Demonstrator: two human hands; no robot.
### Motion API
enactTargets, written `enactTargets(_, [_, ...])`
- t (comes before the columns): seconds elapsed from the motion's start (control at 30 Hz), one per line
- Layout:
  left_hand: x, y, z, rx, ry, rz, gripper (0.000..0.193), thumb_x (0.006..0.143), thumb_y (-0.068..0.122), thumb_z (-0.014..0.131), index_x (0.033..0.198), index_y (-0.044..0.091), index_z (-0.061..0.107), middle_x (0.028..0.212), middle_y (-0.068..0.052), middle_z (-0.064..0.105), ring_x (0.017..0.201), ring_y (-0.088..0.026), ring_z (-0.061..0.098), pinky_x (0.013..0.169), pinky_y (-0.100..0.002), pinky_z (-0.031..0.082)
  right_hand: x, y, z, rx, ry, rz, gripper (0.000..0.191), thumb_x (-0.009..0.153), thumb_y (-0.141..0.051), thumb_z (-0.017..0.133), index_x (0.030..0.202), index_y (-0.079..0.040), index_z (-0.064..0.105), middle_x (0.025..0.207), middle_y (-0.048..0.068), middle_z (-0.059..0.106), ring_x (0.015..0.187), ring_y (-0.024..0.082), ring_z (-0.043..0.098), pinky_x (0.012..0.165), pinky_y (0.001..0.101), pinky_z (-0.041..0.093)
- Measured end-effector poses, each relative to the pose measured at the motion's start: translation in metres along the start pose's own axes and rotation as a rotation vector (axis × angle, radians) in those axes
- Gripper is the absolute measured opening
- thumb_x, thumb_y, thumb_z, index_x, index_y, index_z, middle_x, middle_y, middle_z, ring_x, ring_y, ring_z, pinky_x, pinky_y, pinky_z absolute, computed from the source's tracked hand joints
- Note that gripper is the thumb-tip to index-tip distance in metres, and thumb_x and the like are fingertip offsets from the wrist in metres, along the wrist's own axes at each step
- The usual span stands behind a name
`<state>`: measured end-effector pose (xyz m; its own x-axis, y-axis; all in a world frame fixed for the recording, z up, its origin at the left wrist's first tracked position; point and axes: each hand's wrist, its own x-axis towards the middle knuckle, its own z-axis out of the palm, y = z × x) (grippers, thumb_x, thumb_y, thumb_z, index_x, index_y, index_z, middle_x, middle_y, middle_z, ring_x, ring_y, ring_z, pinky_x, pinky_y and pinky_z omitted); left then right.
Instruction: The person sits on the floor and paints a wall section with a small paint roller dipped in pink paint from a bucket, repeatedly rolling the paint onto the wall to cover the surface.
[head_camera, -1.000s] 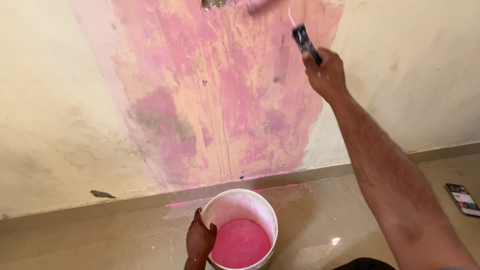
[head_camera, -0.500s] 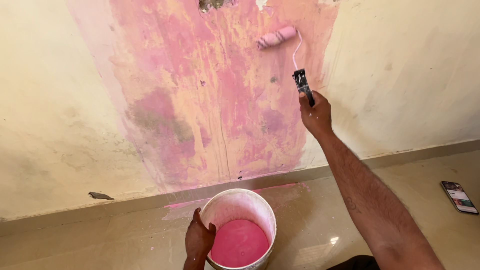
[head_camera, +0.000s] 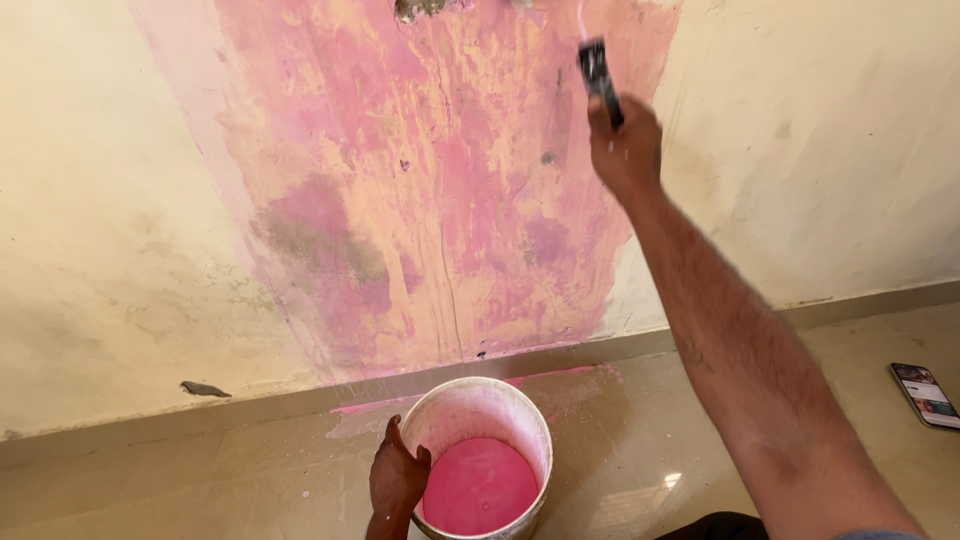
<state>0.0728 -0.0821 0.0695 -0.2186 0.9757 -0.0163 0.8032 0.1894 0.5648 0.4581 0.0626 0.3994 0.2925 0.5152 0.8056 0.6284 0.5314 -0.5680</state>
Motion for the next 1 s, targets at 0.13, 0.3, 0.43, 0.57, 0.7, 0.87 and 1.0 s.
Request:
enactTargets(0.13, [0.000, 0.001, -0.001, -0.013, -0.015, -0.018, 0.081, 0.084, 0.021, 0.073, 0.154, 0.006, 0.034, 0.121, -0.026, 0.069, 0.110, -0.039, 0.071, 0.093, -0.046, 0.059, 0.020, -0.014, 0.008, 0.104, -0.019, 0.207, 0.044, 0.104, -0.042, 0.062, 0.077, -0.008, 0.057, 0.066, 0.000, 0.059, 0.058, 0.013, 0.053, 0.055, 0.0342, 0.045])
enactTargets(0.3, [0.002, 0.001, -0.001, 0.007, -0.003, 0.009, 0.081, 0.085, 0.022, 0.073, 0.154, 0.005, 0.033, 0.121, -0.027, 0.068, 0.110, -0.040, 0.070, 0.093, -0.046, 0.059, -0.016, -0.009, 0.005, 0.044, -0.020, 0.071, 0.043, 0.108, -0.036, 0.062, 0.078, -0.006, 0.056, 0.064, 0.001, 0.057, 0.058, 0.012, 0.054, 0.055, 0.0336, 0.045])
enactTargets(0.43, [-0.001, -0.002, 0.003, 0.022, -0.003, 0.004, 0.081, 0.084, 0.022, 0.073, 0.154, 0.006, 0.033, 0.123, -0.027, 0.067, 0.111, -0.040, 0.069, 0.094, -0.047, 0.058, -0.050, 0.000, -0.008, 0.115, -0.099, 0.260, 0.039, 0.105, -0.035, 0.060, 0.079, -0.007, 0.055, 0.064, -0.001, 0.056, 0.055, 0.010, 0.051, 0.052, 0.0320, 0.044])
enactTargets(0.57, [-0.002, -0.002, 0.005, 0.020, 0.017, 0.024, 0.081, 0.084, 0.023, 0.073, 0.153, 0.007, 0.032, 0.124, -0.027, 0.066, 0.111, -0.041, 0.069, 0.094, -0.048, 0.057, -0.062, 0.003, -0.017, 0.142, -0.113, 0.293, 0.037, 0.106, -0.033, 0.059, 0.080, -0.007, 0.056, 0.064, -0.001, 0.055, 0.054, 0.009, 0.049, 0.051, 0.0305, 0.042])
enactTargets(0.7, [-0.002, -0.001, 0.004, 0.018, 0.000, 0.003, 0.081, 0.085, 0.022, 0.072, 0.154, 0.007, 0.032, 0.124, -0.027, 0.066, 0.111, -0.040, 0.069, 0.094, -0.047, 0.057, -0.064, 0.007, -0.014, 0.181, -0.092, 0.315, 0.037, 0.106, -0.034, 0.059, 0.081, -0.007, 0.056, 0.066, -0.002, 0.056, 0.055, 0.008, 0.048, 0.050, 0.0300, 0.042])
enactTargets(0.87, [-0.002, 0.000, 0.002, 0.022, -0.006, 0.005, 0.082, 0.085, 0.022, 0.073, 0.154, 0.007, 0.032, 0.123, -0.027, 0.066, 0.112, -0.040, 0.069, 0.095, -0.047, 0.057, -0.060, 0.016, -0.008, 0.244, 0.004, 0.166, 0.033, 0.110, -0.033, 0.054, 0.089, -0.007, 0.056, 0.073, -0.001, 0.059, 0.060, 0.005, 0.050, 0.053, 0.0275, 0.042])
enactTargets(1.0, [-0.002, 0.001, 0.001, 0.020, -0.010, 0.001, 0.081, 0.085, 0.021, 0.073, 0.153, 0.007, 0.032, 0.123, -0.027, 0.067, 0.112, -0.040, 0.069, 0.095, -0.047, 0.057, -0.036, 0.012, -0.003, 0.333, 0.003, 0.157, 0.039, 0.111, -0.040, 0.051, 0.090, -0.007, 0.052, 0.074, 0.000, 0.056, 0.057, 0.006, 0.049, 0.050, 0.0271, 0.042])
